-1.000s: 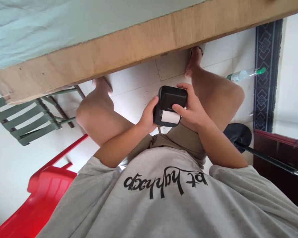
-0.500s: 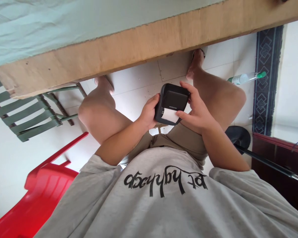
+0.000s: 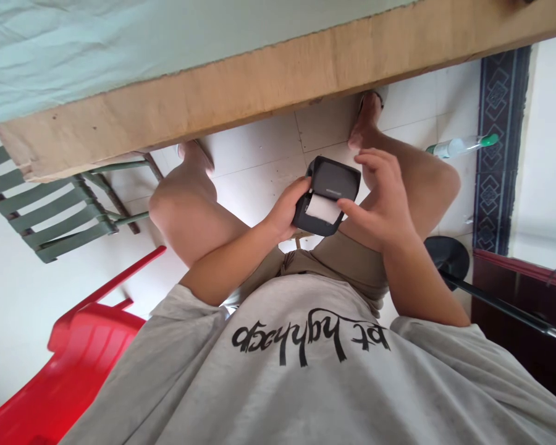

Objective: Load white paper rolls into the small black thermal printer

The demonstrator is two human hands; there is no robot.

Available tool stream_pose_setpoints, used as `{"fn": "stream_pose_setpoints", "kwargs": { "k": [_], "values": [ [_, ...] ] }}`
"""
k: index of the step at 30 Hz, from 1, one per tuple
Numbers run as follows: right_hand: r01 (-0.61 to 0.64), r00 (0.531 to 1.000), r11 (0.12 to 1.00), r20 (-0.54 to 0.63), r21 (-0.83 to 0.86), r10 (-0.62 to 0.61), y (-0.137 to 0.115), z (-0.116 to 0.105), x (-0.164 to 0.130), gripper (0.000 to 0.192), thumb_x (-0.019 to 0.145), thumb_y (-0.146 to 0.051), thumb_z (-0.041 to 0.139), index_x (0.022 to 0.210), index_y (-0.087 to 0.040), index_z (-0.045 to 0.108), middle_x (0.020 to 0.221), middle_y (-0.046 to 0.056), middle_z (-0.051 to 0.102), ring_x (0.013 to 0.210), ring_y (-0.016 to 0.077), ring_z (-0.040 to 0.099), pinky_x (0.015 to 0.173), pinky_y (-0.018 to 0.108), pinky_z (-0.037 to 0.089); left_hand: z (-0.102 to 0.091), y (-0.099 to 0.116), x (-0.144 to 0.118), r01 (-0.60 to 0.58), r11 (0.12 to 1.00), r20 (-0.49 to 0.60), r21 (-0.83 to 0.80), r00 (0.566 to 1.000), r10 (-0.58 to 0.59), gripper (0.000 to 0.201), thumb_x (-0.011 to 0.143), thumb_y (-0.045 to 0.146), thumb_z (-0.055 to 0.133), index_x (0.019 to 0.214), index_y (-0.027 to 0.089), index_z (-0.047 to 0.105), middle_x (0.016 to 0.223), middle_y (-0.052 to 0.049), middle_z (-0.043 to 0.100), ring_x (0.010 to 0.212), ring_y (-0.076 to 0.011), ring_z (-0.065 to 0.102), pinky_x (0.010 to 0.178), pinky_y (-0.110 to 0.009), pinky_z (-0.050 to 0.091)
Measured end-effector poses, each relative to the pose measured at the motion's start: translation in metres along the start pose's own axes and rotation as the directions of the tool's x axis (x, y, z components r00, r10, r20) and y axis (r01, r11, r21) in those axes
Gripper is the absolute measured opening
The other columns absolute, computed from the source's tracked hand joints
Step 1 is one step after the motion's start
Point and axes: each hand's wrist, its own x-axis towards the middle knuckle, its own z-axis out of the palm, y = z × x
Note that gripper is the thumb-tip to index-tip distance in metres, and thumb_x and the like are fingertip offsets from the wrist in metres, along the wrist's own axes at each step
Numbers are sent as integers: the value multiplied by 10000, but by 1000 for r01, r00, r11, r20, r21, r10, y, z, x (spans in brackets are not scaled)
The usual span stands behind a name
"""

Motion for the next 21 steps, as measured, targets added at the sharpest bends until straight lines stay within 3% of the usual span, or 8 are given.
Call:
{"fn": "stream_pose_setpoints", "kwargs": {
  "k": [3, 5, 8, 11, 15, 18, 21],
  "values": [
    [-70, 976, 993, -214, -93, 49, -3, -11, 8, 520, 992, -633, 662, 1308, -221, 634, 1065, 135, 688, 993, 247, 664, 894, 439, 578, -1, -4, -1, -32, 999, 43, 15, 999, 32, 468, 820, 618, 900, 954, 204, 727, 848, -26, 764, 741, -184, 714, 690, -308, 556],
    [-123, 939, 988, -334, -97, 84, -2, -14, 11, 463, 1009, -610, 632, 1267, -226, 603, 795, 40, 601, 707, 163, 554, 704, 360, 486, -4, -6, -1, -28, 999, 48, 18, 998, 27, 469, 810, 602, 919, 975, 205, 732, 867, -25, 764, 746, -177, 714, 685, -302, 550],
    [-107, 913, 986, -404, -124, 48, -3, -5, 9, 324, 1008, -537, 610, 1108, -230, 589, 700, -6, 579, 575, 113, 478, 594, 308, 379, -7, -9, 0, -25, 999, 30, 24, 999, 24, 474, 814, 604, 915, 998, 206, 735, 885, -29, 759, 753, -175, 712, 695, -303, 550],
    [-28, 971, 974, -237, -226, -27, -7, 10, 4, 196, 989, -394, 600, 971, -208, 658, 814, 9, 706, 618, 97, 550, 628, 286, 414, -5, -9, -2, -60, 997, 23, 45, 998, 59, 483, 803, 599, 921, 1006, 205, 729, 884, -26, 744, 759, -168, 696, 702, -297, 540],
    [-24, 999, 924, 28, -382, 38, -13, 19, 1, 241, 986, -316, 610, 1111, -246, 804, 1086, 2, 815, 784, 120, 663, 622, 287, 351, -1, -7, -4, -89, 992, -3, 93, 996, 90, 466, 816, 583, 906, 993, 202, 705, 829, 3, 683, 724, -137, 633, 681, -273, 496],
    [-54, 960, 911, 231, -408, 160, -22, 16, 8, 226, 981, -319, 621, 1059, -245, 819, 1238, -14, 814, 848, 139, 682, 628, 281, 294, -1, -5, -6, -120, 982, -34, 144, 991, 126, 437, 839, 554, 879, 992, 192, 687, 851, 4, 671, 757, -126, 619, 696, -255, 491],
    [-145, 851, 845, 372, -514, 372, -35, 13, 18, 266, 988, -350, 618, 1163, -242, 788, 1193, 34, 816, 769, 160, 629, 646, 280, 200, -2, -3, -7, -105, 972, -52, 212, 992, 119, 361, 881, 476, 840, 1018, 185, 677, 857, 9, 660, 755, -114, 612, 677, -237, 482]
  ]
}}
